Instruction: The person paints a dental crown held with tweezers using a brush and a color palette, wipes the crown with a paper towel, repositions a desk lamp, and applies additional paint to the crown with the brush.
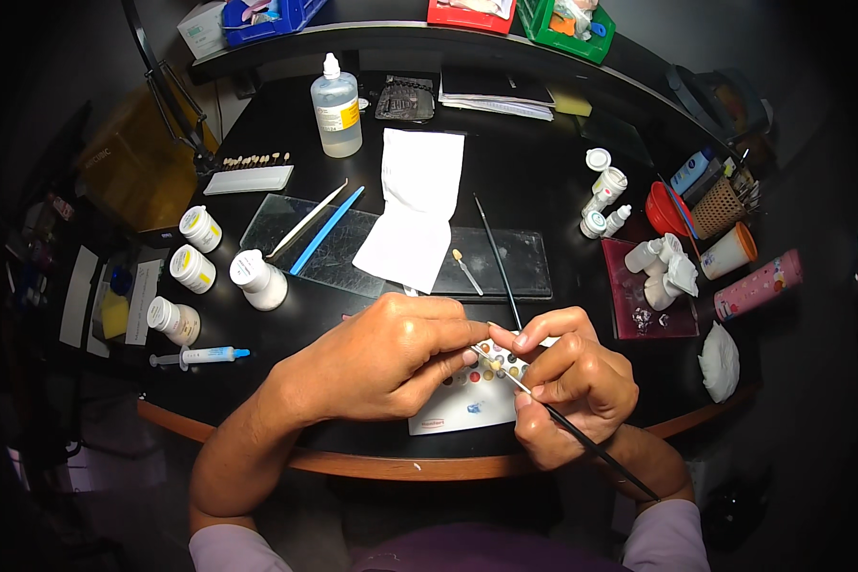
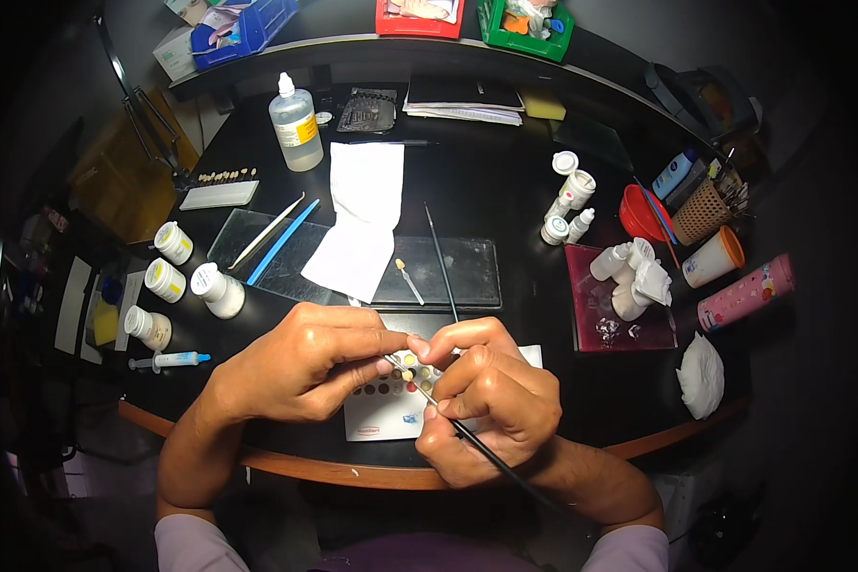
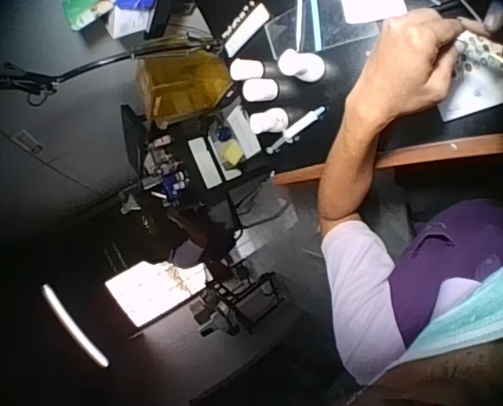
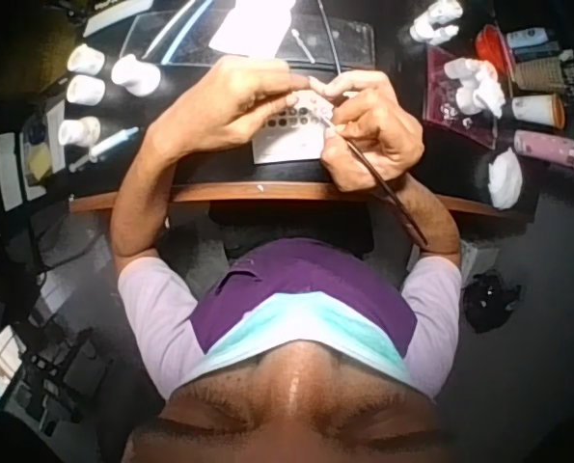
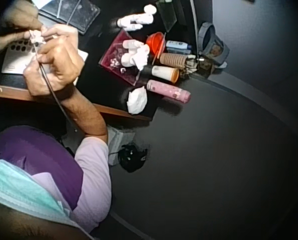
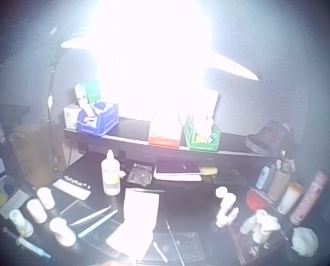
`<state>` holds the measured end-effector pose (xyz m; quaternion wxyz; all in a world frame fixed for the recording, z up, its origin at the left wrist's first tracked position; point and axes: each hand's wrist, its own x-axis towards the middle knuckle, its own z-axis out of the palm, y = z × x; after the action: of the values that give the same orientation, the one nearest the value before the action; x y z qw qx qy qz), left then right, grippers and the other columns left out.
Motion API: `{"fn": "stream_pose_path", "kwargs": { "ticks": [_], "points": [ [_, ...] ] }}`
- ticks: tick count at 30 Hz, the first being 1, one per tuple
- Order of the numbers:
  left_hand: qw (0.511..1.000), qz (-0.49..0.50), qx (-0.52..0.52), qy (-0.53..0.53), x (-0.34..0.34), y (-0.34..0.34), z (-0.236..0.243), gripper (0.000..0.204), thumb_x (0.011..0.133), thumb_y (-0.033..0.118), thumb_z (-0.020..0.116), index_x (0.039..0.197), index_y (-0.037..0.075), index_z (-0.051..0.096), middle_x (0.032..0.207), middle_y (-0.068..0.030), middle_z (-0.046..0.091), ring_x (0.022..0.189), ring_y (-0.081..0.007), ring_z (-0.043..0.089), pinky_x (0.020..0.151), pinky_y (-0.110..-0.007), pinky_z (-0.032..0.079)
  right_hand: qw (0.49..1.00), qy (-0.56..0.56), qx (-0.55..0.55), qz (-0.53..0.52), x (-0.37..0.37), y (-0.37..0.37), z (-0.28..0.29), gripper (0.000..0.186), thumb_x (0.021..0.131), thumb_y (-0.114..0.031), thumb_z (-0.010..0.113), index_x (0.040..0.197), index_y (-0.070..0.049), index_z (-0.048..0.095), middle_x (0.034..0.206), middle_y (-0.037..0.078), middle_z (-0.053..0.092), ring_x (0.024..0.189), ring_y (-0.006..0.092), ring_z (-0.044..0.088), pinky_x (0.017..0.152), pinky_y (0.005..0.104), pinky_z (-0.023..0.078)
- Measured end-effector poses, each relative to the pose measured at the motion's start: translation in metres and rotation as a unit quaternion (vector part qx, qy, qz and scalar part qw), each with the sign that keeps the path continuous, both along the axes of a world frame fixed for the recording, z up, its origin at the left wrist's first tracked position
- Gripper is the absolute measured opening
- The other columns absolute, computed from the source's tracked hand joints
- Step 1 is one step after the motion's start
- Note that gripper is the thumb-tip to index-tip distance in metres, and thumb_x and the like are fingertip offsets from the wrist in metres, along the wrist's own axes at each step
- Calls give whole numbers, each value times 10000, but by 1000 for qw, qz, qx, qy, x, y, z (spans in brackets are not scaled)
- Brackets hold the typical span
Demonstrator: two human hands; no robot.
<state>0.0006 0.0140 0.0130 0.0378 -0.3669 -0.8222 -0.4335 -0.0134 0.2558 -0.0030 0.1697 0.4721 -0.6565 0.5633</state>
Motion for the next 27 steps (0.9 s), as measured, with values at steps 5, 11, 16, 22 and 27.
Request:
{"fn": "stream_pose_path", "kwargs": {
  "ticks": [5,11,16,22,27],
  "points": [
    [999,22,-25,1,4,0,-3,331,921,-1,734,1252,13,743,846,-133,680,757,-308,685,694,-402,543,1000,-12,-3,6,0,1,-1,221,641,75,689,739,-58,544,718,61,621,889,321,702,763,391,567],
    [995,54,-78,6,10,2,-2,316,898,27,744,1212,7,733,911,-137,691,829,-349,701,743,-429,570,1000,-6,7,6,-1,-2,0,227,620,77,677,699,-54,509,686,61,585,886,327,713,786,417,619],
    [995,57,-85,6,11,2,-1,301,890,28,749,1189,5,734,909,-133,690,825,-346,703,733,-430,572,1000,-7,20,14,0,-2,1,240,618,91,683,699,-48,504,701,72,586,906,327,707,829,432,641],
    [995,58,-82,13,11,3,-2,289,884,30,754,1171,3,737,908,-130,691,819,-342,703,728,-431,573,999,-6,35,7,1,-2,2,253,620,103,683,703,-49,498,707,69,578,925,323,702,878,449,651],
    [995,61,-79,11,11,3,-2,283,886,31,749,1167,3,737,899,-130,684,811,-341,700,721,-428,571,999,-12,33,17,0,-2,3,256,616,105,681,703,-50,496,705,68,575,929,320,702,887,456,654]
  ]
}}
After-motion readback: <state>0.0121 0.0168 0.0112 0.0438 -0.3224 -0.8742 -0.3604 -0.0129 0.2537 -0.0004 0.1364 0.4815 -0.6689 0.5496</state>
